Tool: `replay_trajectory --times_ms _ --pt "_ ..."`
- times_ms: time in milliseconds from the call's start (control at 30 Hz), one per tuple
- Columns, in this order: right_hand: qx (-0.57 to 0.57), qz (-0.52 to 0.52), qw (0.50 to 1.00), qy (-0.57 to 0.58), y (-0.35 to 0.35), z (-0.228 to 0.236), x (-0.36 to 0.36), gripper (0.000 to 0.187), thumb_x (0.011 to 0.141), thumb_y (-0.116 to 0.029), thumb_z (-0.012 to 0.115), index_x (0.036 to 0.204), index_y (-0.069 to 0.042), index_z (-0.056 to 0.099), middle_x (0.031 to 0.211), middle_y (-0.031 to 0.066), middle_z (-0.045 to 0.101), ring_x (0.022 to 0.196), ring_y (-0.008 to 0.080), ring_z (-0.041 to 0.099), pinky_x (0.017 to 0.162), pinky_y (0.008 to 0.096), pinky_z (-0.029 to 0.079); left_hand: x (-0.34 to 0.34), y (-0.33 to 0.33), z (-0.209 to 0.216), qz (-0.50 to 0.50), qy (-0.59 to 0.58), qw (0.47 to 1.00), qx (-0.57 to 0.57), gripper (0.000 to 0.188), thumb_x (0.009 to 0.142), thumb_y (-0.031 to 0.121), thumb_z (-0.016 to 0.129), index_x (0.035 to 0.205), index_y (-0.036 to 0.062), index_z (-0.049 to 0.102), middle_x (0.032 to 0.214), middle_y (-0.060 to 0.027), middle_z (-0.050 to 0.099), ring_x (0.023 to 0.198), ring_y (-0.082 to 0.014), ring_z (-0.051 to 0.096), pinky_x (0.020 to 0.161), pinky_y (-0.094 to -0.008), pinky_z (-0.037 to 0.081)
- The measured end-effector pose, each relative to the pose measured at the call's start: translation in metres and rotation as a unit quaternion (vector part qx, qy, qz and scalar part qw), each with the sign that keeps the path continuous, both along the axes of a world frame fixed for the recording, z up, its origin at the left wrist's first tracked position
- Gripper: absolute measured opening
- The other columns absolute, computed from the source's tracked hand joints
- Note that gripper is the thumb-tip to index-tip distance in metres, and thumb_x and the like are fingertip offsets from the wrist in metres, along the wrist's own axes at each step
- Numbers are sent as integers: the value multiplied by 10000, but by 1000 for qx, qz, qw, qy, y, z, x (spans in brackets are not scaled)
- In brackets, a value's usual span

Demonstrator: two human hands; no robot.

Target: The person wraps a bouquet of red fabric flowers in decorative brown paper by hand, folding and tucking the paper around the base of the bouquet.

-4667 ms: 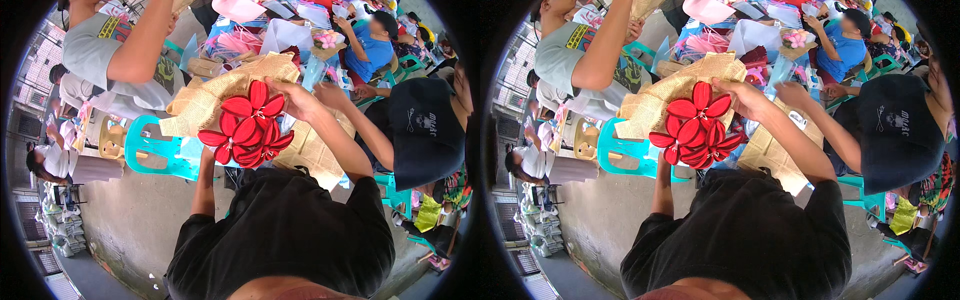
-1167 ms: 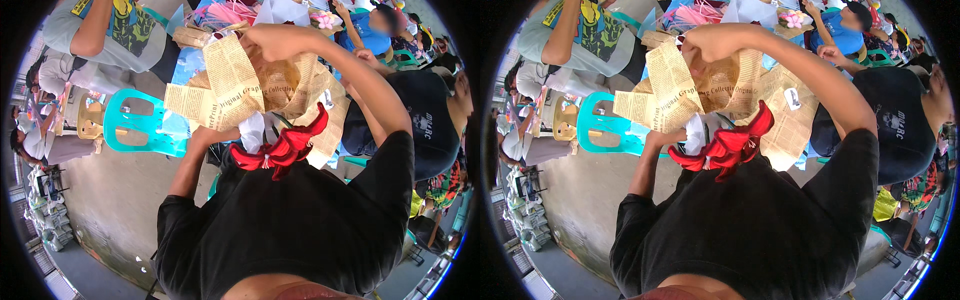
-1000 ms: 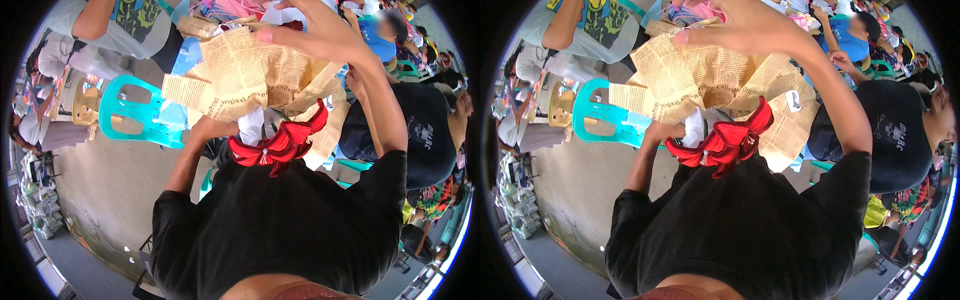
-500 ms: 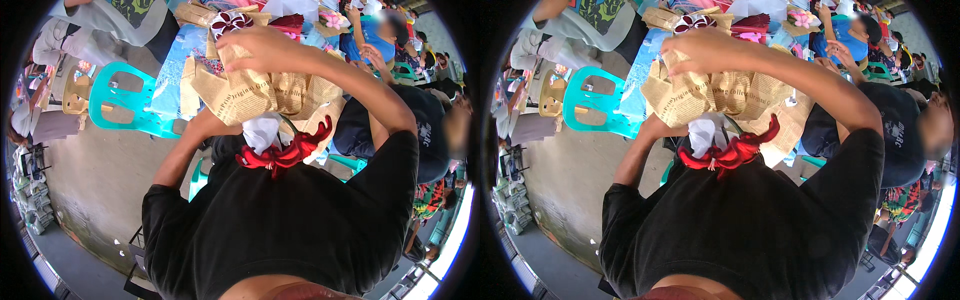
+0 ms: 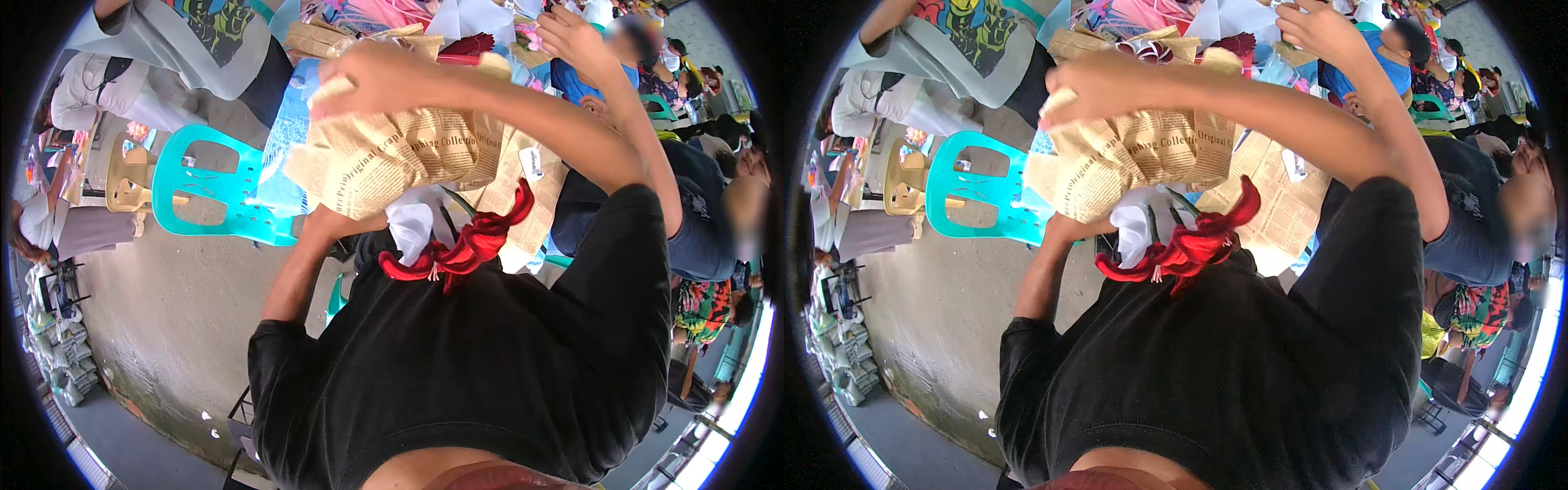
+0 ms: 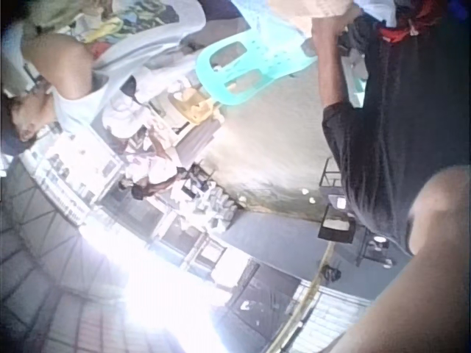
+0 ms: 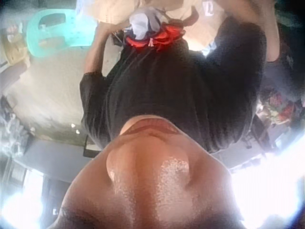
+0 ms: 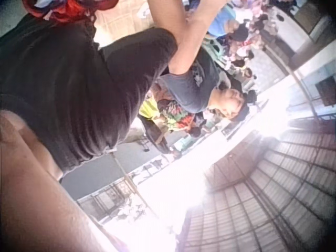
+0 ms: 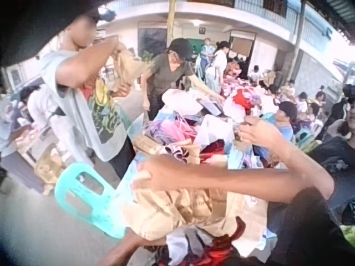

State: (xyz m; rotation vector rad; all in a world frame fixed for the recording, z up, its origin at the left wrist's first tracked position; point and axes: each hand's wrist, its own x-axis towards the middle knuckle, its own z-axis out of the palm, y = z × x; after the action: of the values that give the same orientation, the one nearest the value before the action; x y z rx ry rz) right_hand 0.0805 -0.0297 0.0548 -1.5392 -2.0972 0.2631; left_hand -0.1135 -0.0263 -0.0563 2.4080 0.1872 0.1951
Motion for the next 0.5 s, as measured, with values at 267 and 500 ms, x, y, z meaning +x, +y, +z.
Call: replay_trajectory --times_ms 267,500 --pt "-3 -288 924 251 -77 52 105 608 864 -498 432 1196 10 465 1143 104 532 1038 182 522 851 333 436 -26 43 14 150 -42 953 -260 577 593 258 738 1105 67 553 1030 -124 588 959 -259 553 833 -357 430" --pt "-111 -240 653 710 -110 -49 43 654 846 -540 450 1229 -11 438 1165 108 519 1070 196 481 897 323 380 -30 76 -50 103 32 959 -262 559 545 229 763 1030 44 554 933 -89 586 855 -211 561 764 -353 448"
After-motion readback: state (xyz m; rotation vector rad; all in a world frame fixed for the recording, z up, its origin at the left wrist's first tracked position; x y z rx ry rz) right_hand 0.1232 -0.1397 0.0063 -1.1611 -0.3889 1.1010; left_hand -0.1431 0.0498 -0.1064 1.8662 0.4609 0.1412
